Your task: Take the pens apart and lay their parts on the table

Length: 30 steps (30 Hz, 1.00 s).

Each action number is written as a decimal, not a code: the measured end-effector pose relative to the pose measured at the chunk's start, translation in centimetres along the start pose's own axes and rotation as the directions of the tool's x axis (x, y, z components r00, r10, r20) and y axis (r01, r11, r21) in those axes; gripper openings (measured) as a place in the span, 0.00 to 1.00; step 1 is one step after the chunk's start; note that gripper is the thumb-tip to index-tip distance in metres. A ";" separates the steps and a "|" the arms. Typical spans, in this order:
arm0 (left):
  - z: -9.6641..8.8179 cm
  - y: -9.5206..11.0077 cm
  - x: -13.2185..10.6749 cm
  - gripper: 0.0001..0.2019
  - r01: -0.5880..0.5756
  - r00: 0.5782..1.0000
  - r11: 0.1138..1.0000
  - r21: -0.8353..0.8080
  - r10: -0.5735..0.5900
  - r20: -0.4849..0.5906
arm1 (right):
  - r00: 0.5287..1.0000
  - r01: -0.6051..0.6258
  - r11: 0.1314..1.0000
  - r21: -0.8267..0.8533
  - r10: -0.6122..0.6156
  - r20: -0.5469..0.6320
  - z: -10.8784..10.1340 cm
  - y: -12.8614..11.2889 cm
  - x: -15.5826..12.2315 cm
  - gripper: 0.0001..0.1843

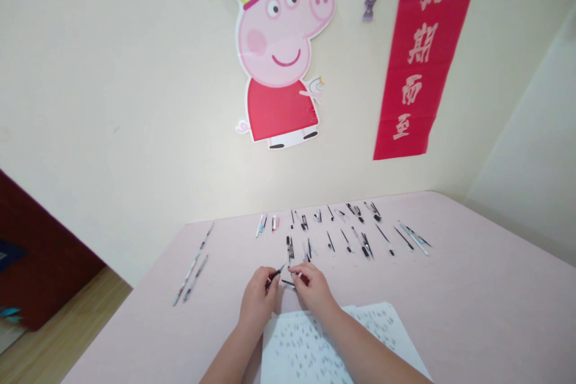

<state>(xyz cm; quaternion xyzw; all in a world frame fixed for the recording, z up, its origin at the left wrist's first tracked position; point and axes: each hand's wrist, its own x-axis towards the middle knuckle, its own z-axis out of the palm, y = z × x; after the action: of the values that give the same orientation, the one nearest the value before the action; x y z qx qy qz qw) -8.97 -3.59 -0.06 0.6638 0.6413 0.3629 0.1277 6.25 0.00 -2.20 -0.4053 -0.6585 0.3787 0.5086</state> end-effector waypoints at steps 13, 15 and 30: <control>-0.3 0.5 0.0 0.12 0.093 0.993 0.993 -0.071 -0.097 -0.063 | 0.962 0.128 0.918 -0.375 -0.023 0.274 -0.3 -2.1 -1.1 0.10; -0.3 0.5 0.0 0.13 0.092 0.994 0.993 -0.071 -0.097 -0.056 | 0.951 0.162 0.879 -0.449 -0.018 0.308 -0.4 -2.2 -1.2 0.08; 0.0 0.0 -0.4 0.15 0.044 0.999 0.993 -0.113 -0.042 0.013 | 0.982 0.123 0.986 -0.116 -0.104 0.158 -0.6 -3.0 -0.9 0.10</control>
<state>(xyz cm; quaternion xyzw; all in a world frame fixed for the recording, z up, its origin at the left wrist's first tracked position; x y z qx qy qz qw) -8.94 -4.00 -0.21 0.6436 0.6332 0.3921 0.1763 6.55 -1.90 0.30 -0.3680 -0.7398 0.3366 0.4517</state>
